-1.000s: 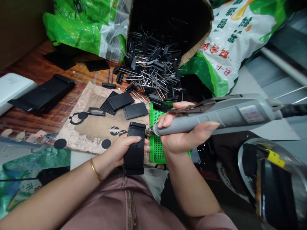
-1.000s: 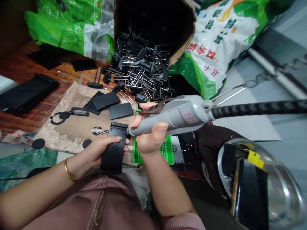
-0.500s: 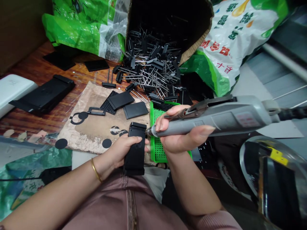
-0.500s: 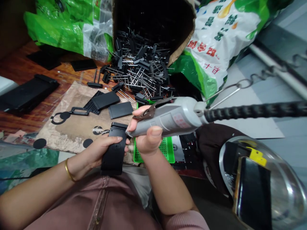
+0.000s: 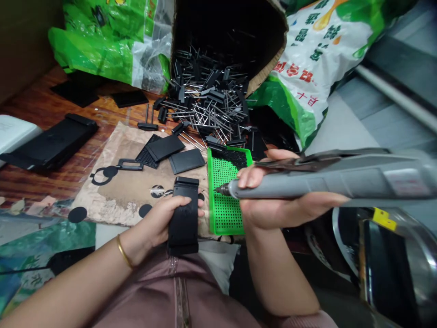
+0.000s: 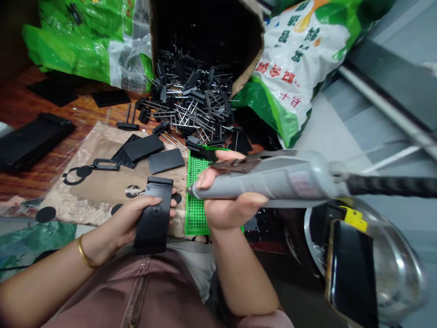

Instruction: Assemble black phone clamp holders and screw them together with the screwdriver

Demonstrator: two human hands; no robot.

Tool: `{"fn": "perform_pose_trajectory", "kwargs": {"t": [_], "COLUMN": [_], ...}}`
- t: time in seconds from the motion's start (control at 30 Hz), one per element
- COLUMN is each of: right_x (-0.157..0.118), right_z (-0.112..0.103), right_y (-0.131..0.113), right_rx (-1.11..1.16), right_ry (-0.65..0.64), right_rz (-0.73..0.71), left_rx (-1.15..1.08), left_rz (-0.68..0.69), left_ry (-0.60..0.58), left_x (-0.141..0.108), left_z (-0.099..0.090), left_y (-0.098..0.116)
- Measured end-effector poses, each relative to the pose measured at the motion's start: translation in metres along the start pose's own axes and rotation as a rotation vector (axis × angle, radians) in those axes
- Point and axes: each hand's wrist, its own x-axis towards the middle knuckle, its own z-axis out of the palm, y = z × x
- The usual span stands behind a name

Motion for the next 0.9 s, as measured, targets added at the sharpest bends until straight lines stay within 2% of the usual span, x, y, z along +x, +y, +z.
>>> {"fn": "perform_pose_trajectory", "kwargs": {"t": [0.07, 0.23, 0.37, 0.63, 0.77, 0.9], "right_x": [0.004, 0.003, 0.001, 0.001, 0.003, 0.007], "right_z": [-0.009, -0.023, -0.024, -0.025, -0.026, -0.013], "right_y": [-0.001, 0.016, 0.028, 0.038, 0.032, 0.009], "right_rx": [-0.049, -0.106, -0.128, -0.143, -0.176, -0.154], "right_ry": [0.039, 0.021, 0.046, 0.060, 0.048, 0.023], "right_rz": [-0.032, 0.023, 0.033, 0.081, 0.065, -0.028], "left_rx": [-0.045, -0.005, 0.010, -0.002, -0.005, 0.019], "left_rz": [0.006, -0.001, 0.008, 0.005, 0.012, 0.016], "left_ry": [-0.029, -0.004, 0.001, -0.020, -0.020, -0.011], "left_x": [0.001, 0.004, 0.004, 0.005, 0.003, 0.000], "left_z": [-0.004, -0.006, -0.006, -0.007, -0.004, 0.004], "left_y": [-0.001, -0.003, -0.003, -0.004, -0.003, -0.002]}}
